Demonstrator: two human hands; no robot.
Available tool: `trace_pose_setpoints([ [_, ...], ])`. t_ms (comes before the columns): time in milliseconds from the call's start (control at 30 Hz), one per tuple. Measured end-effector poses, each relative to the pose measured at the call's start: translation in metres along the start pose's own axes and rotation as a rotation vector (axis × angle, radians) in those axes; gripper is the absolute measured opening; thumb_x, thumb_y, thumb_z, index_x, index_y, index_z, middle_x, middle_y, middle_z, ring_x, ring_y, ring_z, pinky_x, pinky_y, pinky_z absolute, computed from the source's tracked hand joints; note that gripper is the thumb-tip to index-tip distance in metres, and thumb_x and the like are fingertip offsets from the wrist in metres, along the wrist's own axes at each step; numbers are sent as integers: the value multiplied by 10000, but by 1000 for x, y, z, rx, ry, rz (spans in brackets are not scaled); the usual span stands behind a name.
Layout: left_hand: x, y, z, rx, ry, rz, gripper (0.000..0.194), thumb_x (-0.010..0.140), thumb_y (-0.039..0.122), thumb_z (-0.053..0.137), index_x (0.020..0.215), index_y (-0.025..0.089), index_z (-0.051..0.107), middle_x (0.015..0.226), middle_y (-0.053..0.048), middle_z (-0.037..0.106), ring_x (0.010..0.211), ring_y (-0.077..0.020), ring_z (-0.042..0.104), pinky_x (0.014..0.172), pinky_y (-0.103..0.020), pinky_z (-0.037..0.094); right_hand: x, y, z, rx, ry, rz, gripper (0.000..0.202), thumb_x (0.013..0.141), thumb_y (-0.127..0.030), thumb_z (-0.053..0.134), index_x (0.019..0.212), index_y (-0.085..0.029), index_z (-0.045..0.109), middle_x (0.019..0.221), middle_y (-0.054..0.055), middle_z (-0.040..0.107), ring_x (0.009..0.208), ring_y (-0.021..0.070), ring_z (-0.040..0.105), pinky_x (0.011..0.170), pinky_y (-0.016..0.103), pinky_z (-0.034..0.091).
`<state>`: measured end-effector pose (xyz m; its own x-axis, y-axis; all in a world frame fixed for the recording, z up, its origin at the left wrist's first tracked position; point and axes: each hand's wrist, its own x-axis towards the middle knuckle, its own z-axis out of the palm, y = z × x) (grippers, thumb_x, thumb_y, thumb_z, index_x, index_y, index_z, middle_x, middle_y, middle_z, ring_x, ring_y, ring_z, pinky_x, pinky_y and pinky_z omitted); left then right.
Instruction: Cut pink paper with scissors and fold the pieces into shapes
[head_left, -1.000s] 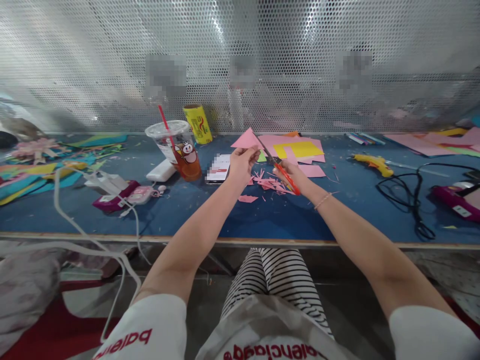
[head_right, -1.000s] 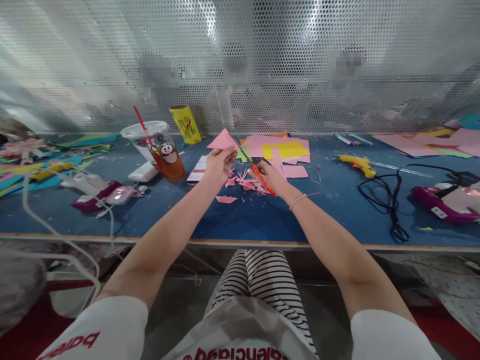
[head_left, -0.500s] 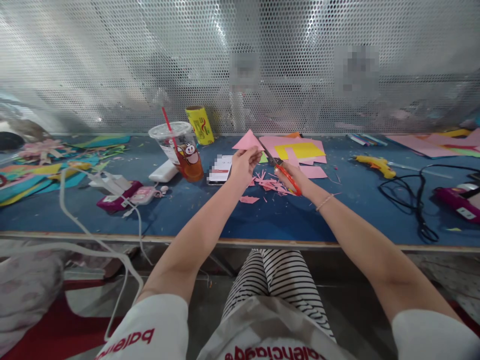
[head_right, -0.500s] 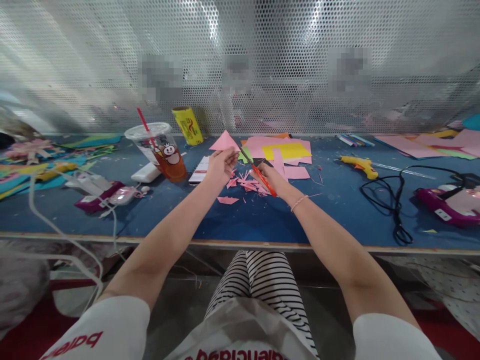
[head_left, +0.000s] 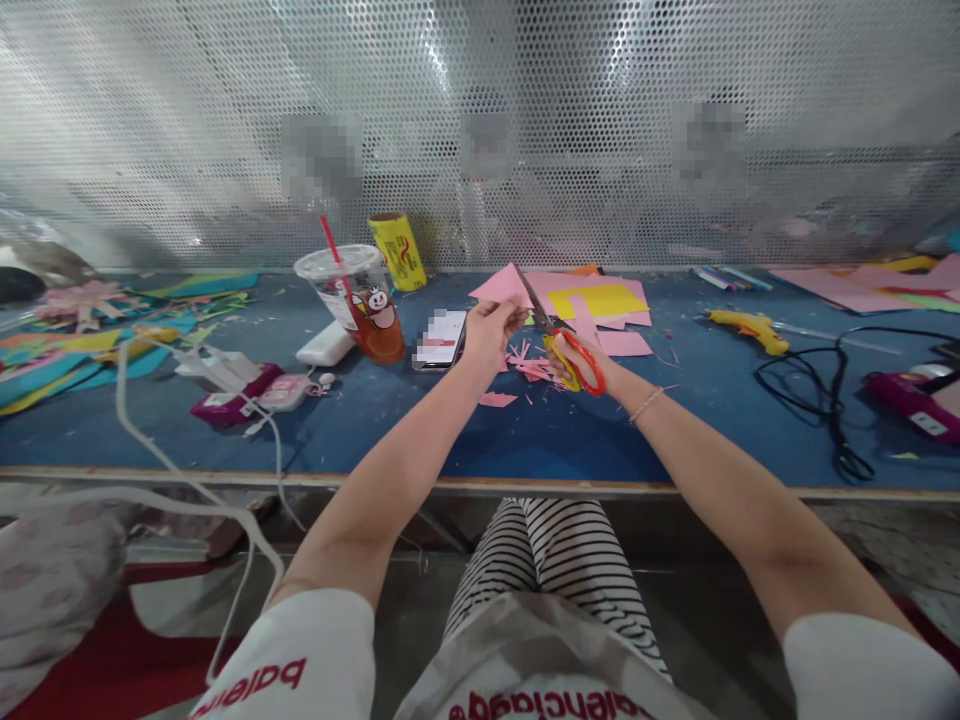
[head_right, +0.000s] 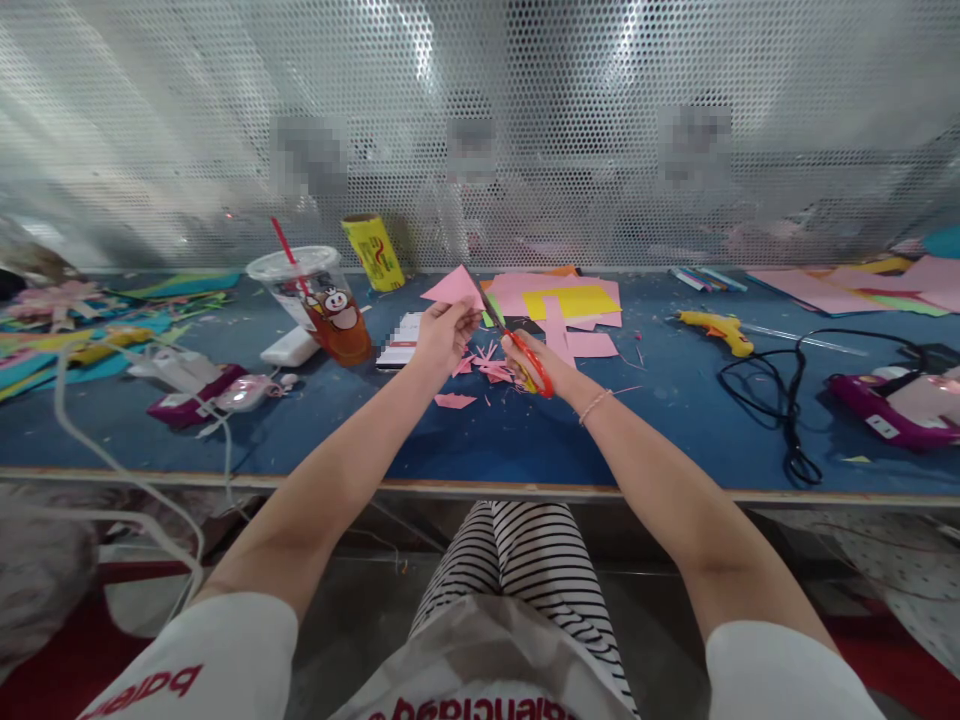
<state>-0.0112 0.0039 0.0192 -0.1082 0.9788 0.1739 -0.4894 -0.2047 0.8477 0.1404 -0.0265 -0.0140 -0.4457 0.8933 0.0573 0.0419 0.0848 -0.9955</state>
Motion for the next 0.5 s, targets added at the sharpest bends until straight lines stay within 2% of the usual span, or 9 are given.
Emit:
trace_pose_setpoints([
  [167,-3,-2,0,10,-32,31,170,618,234,739,652,130,609,574,-2,632,541,-72,598,649,-222,501,-5,-7,5,-2,-21,-91,542,685,-753,445,627,-226,334,495,-67,351,382,67,333,397,237,274],
  [400,-2,-3,0,-5,-37,4,142,630,207,729,659,122,619,581,-11,637,545,-80,601,651,-234,493,-1,-2,4,-31,55,-62,541,671,-762,446,667,-232,339,495,-72,346,374,65,327,382,228,273],
  [500,-4,-1,1,-18,-41,-6,125,645,189,718,648,123,613,584,-13,638,555,-83,603,646,-231,488,1,2,2,-124,105,-65,526,695,-753,424,702,-233,349,521,-69,359,379,67,346,382,229,303],
])
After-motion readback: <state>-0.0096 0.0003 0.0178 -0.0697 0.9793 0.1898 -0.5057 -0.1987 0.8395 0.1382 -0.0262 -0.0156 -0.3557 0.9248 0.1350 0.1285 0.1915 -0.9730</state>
